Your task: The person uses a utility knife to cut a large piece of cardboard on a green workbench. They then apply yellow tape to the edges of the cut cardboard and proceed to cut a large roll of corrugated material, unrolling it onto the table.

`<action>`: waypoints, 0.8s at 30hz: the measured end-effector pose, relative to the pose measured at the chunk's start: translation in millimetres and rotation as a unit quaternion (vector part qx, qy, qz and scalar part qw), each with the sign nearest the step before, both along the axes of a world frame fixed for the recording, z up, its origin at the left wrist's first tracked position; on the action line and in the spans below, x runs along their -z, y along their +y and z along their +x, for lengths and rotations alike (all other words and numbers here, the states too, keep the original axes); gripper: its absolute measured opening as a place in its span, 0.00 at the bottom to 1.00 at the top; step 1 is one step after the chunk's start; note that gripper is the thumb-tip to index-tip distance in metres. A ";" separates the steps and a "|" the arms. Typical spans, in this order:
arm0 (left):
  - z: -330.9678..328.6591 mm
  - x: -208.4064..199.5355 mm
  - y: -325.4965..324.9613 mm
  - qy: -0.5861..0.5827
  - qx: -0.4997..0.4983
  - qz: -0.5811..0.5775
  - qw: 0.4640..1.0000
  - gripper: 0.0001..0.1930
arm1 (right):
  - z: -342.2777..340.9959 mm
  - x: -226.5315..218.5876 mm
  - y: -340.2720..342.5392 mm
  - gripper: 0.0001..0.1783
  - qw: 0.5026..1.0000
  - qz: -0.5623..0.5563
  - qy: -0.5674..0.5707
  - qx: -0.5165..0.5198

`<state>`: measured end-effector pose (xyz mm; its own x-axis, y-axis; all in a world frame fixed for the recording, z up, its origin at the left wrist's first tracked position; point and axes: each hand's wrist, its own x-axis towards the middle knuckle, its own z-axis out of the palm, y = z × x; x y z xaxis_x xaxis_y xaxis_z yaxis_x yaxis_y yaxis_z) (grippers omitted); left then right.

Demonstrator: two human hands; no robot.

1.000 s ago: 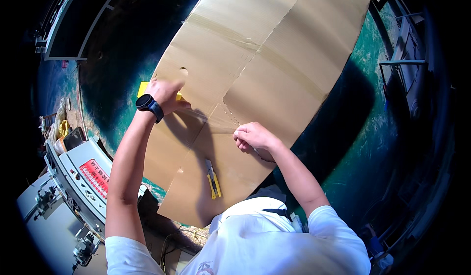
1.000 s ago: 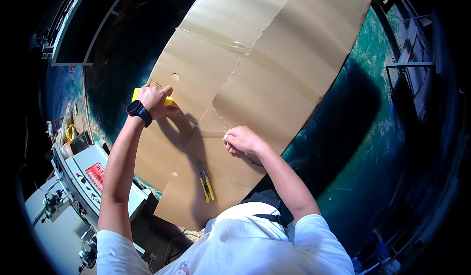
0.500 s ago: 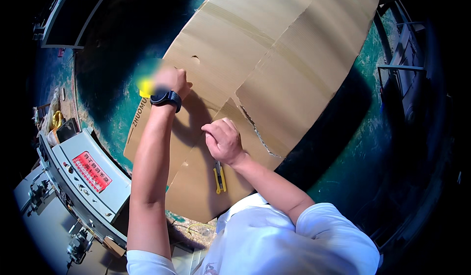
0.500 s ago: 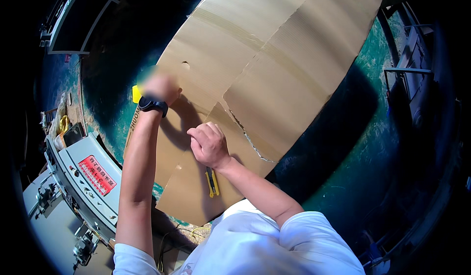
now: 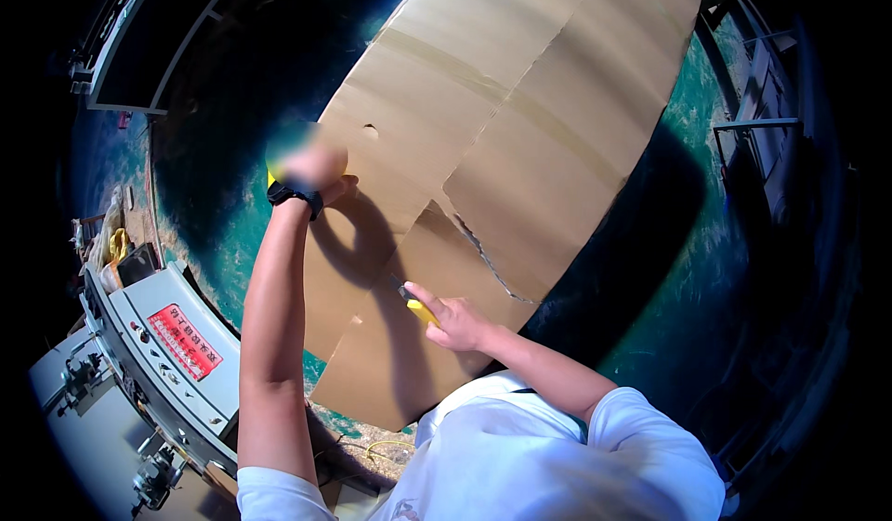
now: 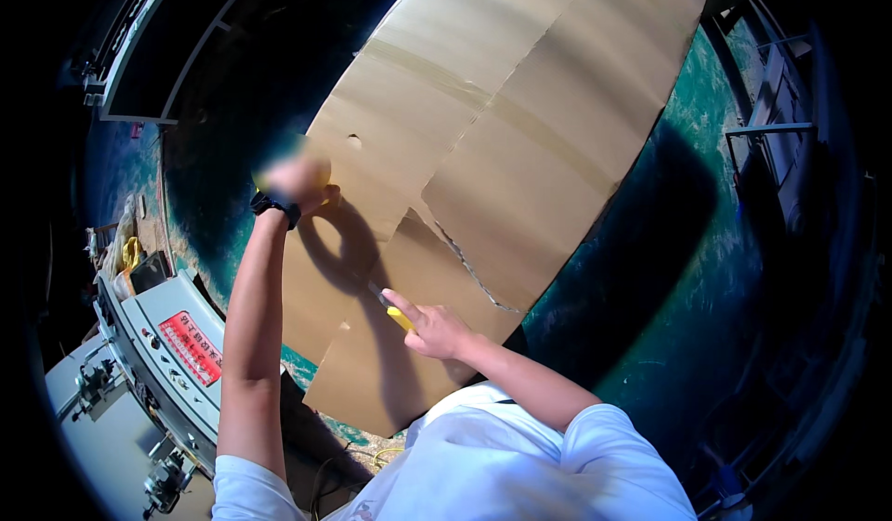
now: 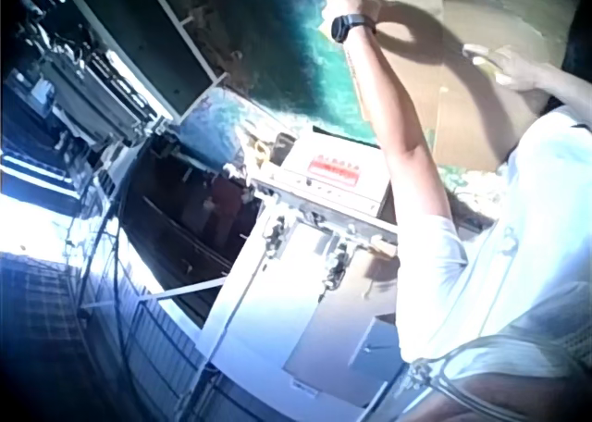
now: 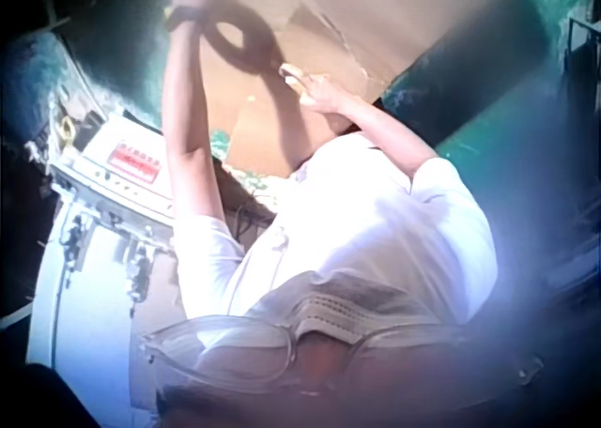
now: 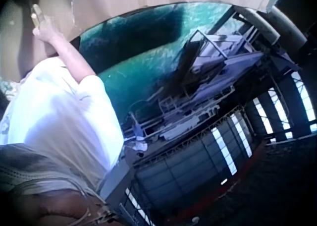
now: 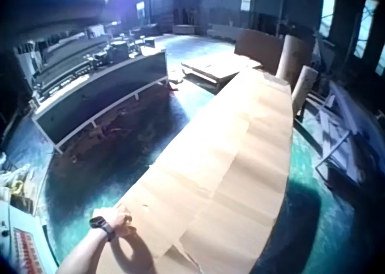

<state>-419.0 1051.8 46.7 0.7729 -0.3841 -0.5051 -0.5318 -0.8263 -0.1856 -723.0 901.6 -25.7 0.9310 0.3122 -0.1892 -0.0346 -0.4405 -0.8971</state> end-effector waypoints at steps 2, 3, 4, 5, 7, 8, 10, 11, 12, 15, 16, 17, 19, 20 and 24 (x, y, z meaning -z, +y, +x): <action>-0.2 12.1 0.7 0.001 -0.011 0.005 1.000 0.21 | 26.4 -12.9 -37.6 0.23 0.985 0.118 0.111 0.051; -0.3 14.4 -3.0 0.005 -0.012 0.012 1.000 0.20 | 37.8 -8.9 -51.3 0.20 0.978 0.151 0.132 0.057; -3.2 16.2 -3.9 0.011 -0.040 -0.016 0.999 0.19 | 50.0 -4.4 -62.9 0.17 0.969 0.184 0.151 0.061; -5.3 25.5 -2.2 -0.002 -0.058 -0.030 0.998 0.19 | 65.3 -0.8 -69.4 0.15 0.959 0.216 0.172 0.065; -6.3 32.1 -5.5 -0.014 -0.081 -0.036 0.996 0.18 | 105.8 -2.4 -68.0 0.17 0.987 0.100 0.128 -0.017; -2.0 28.5 -14.3 0.019 -0.052 0.025 0.998 0.18 | 122.1 12.9 -64.5 0.19 0.995 0.053 0.044 -0.077; 2.9 -5.3 -25.2 0.077 -0.023 0.054 0.995 0.22 | 151.6 32.2 -48.0 0.20 0.994 0.017 -0.064 -0.086; 11.9 -6.0 -11.6 0.115 0.026 0.041 0.992 0.25 | 162.4 33.2 -43.4 0.21 0.997 0.003 -0.017 -0.077; 21.7 -16.0 -7.8 0.152 0.028 0.039 0.987 0.26 | 170.4 34.9 -38.5 0.22 0.997 -0.016 -0.014 -0.081; 28.9 -23.1 -12.9 0.121 -0.019 0.104 0.987 0.25 | 187.6 37.7 -25.6 0.23 0.995 -0.070 0.001 -0.075; 21.7 -19.0 -22.0 0.096 -0.034 0.163 0.981 0.24 | 188.6 36.7 -21.9 0.23 0.994 -0.085 0.010 -0.068; 17.1 7.4 -11.3 0.077 -0.018 0.171 0.982 0.18 | 190.2 35.8 -18.2 0.23 0.993 -0.100 0.019 -0.061; 5.8 34.5 17.9 0.023 0.025 0.068 0.997 0.13 | 200.2 40.4 -17.0 0.24 0.993 -0.093 0.029 -0.064; 3.3 27.5 18.3 0.031 0.011 0.030 0.999 0.13 | 206.3 44.8 -17.6 0.24 0.993 -0.091 0.037 -0.061; -24.4 25.4 49.3 -0.014 -0.107 -0.119 0.987 0.10 | 218.7 52.0 29.1 0.24 0.993 -0.111 -0.027 0.030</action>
<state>-443.4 1101.0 21.3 0.8618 -0.3158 -0.3970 -0.3382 -0.9410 0.0144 -504.3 930.7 -77.8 0.9574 0.2114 -0.1969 -0.0221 -0.6260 -0.7795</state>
